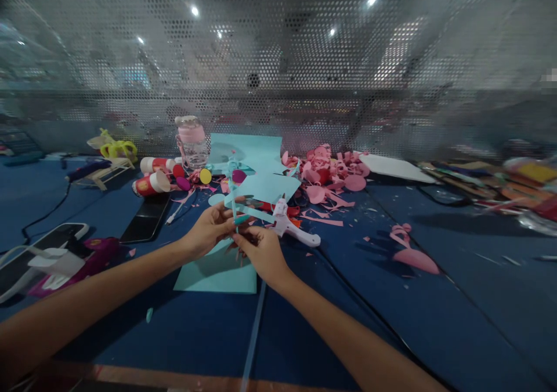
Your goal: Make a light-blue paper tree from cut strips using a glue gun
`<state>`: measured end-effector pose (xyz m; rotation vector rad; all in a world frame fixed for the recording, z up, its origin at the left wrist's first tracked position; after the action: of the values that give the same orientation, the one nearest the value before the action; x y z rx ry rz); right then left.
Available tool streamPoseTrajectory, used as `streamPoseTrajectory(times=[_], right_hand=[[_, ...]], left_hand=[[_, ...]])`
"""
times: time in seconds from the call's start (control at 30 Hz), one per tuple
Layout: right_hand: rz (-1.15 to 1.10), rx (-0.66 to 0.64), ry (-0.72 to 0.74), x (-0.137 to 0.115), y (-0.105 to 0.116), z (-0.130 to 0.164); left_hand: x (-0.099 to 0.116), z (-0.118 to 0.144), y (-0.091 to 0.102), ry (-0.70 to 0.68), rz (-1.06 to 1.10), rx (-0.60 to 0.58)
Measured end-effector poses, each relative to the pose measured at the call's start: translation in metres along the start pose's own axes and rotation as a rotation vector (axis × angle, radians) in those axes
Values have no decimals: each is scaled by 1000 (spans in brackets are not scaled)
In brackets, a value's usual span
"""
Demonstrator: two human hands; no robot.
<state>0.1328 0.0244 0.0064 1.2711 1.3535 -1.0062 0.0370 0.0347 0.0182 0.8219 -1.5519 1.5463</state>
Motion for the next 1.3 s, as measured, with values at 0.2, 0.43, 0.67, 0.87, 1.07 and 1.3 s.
streamPoseTrajectory(times=[0.2,0.43,0.67,0.87,1.07,1.3], right_hand=[[-3,-7,1,1,0,0],[-29,-13,-38,3,-1,1],[-53,-18,-56,0,-2,1],[-39,-15,-52,1,-2,1],[-54,-37,-50,3,-3,2],[-62,-65,-45,4,-5,2]], left_hand=[[-2,-1,1,-21,-45,-49],[-3,0,2,-1,-42,-44],[-3,1,1,7,-38,-59],[-5,-1,3,8,-50,-73],[-5,-1,1,-4,-77,-100],[-4,0,-4,10,-69,-155]])
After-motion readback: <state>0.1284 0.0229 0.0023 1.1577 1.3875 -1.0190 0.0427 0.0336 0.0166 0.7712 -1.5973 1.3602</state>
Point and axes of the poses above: each hand's wrist, its own z-axis away from the middle knuckle, its own y-axis out of the back of the hand, x = y × z, the point moved 7 cm from there along -z, towards the middle knuckle, and after that the axes turned 13 degrees about x, right-handed, at the moved point
